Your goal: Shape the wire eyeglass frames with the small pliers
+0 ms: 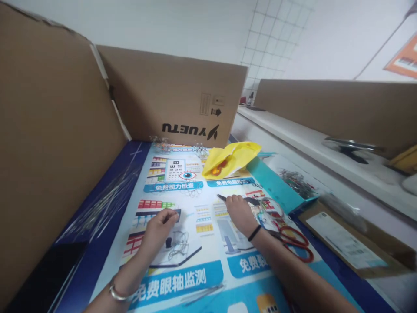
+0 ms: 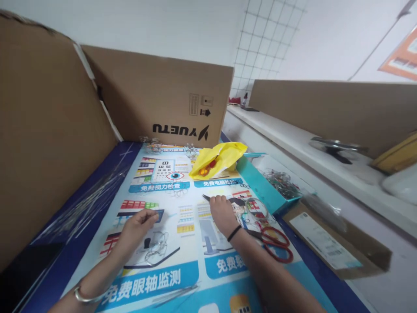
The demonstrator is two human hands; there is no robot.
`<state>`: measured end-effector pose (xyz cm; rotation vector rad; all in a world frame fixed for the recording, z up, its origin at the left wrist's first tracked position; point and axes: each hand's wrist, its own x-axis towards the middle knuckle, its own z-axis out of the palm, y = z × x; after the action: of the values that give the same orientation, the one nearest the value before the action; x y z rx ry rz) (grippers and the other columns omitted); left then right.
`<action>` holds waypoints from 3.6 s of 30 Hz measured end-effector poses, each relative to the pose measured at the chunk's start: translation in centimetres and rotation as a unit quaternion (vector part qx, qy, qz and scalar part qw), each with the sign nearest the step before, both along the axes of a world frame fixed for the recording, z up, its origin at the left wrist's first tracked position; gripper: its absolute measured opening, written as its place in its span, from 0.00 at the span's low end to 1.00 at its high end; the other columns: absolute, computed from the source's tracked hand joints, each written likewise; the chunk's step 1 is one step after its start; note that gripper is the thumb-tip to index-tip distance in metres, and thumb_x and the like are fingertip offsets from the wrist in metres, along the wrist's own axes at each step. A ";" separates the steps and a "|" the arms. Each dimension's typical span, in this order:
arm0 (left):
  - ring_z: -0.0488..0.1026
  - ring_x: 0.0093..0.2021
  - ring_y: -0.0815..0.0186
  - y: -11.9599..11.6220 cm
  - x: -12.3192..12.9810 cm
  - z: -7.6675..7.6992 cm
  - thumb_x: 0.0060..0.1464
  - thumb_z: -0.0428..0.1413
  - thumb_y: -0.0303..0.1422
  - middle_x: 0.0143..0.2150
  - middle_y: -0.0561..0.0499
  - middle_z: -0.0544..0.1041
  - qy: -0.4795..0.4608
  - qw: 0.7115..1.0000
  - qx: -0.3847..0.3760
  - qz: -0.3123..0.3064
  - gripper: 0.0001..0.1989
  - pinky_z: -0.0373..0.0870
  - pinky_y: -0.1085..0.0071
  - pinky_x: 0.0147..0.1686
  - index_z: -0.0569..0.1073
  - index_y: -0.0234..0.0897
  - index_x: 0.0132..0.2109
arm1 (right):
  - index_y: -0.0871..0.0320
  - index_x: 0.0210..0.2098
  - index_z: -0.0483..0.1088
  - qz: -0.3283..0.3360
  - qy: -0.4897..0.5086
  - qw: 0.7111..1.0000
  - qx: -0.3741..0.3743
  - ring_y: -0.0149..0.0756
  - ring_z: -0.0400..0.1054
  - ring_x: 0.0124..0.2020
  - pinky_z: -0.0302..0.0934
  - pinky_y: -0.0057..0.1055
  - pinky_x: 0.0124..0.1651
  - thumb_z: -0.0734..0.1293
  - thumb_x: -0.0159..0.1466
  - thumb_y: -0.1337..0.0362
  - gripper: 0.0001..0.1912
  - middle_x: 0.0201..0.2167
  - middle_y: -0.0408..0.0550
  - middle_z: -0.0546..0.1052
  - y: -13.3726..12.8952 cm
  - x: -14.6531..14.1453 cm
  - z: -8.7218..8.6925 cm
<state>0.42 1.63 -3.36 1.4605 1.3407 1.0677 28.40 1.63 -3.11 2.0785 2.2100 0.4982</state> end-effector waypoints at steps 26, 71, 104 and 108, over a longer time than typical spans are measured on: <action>0.66 0.25 0.68 1.8 -2.3 0.5 0.53 0.47 0.37 0.21 0.56 0.69 0.253 0.963 -0.001 -0.089 0.11 0.53 0.75 0.25 0.70 0.38 0.28 | 0.56 0.47 0.68 0.157 0.087 0.983 0.038 0.40 0.63 0.43 0.55 0.35 0.46 0.58 0.64 0.63 0.14 0.41 0.52 0.71 -0.2 0.7 -1.0; 0.70 0.39 0.64 1.9 -0.6 1.5 0.57 0.49 0.35 0.40 0.52 0.73 0.490 0.855 0.125 -0.119 0.06 0.60 0.71 0.31 0.67 0.40 0.40 | 0.60 0.40 0.68 0.453 0.116 0.884 -0.032 0.37 0.61 0.38 0.54 0.33 0.39 0.55 0.67 0.61 0.13 0.34 0.51 0.71 -3.2 -6.3 1.6; 0.71 0.42 0.60 0.9 0.4 1.7 0.60 0.42 0.30 0.41 0.43 0.72 0.581 0.801 0.114 -0.090 0.09 0.65 0.68 0.36 0.66 0.34 0.41 | 0.58 0.34 0.74 0.175 0.153 0.953 -0.194 0.40 0.69 0.35 0.56 0.31 0.34 0.56 0.62 0.54 0.19 0.33 0.54 0.76 -0.3 -8.5 5.0; 0.70 0.43 0.59 0.9 0.3 1.7 0.60 0.42 0.29 0.41 0.44 0.71 0.567 0.811 0.115 -0.092 0.09 0.65 0.67 0.37 0.66 0.35 0.42 | 0.58 0.30 0.75 0.171 0.190 0.922 -0.292 0.41 0.69 0.35 0.54 0.29 0.31 0.58 0.59 0.52 0.20 0.33 0.53 0.77 1.5 -9.5 6.3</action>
<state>0.74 2.56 -1.69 2.5382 1.7930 0.1170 18.92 3.09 3.21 1.5739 2.5094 -0.5518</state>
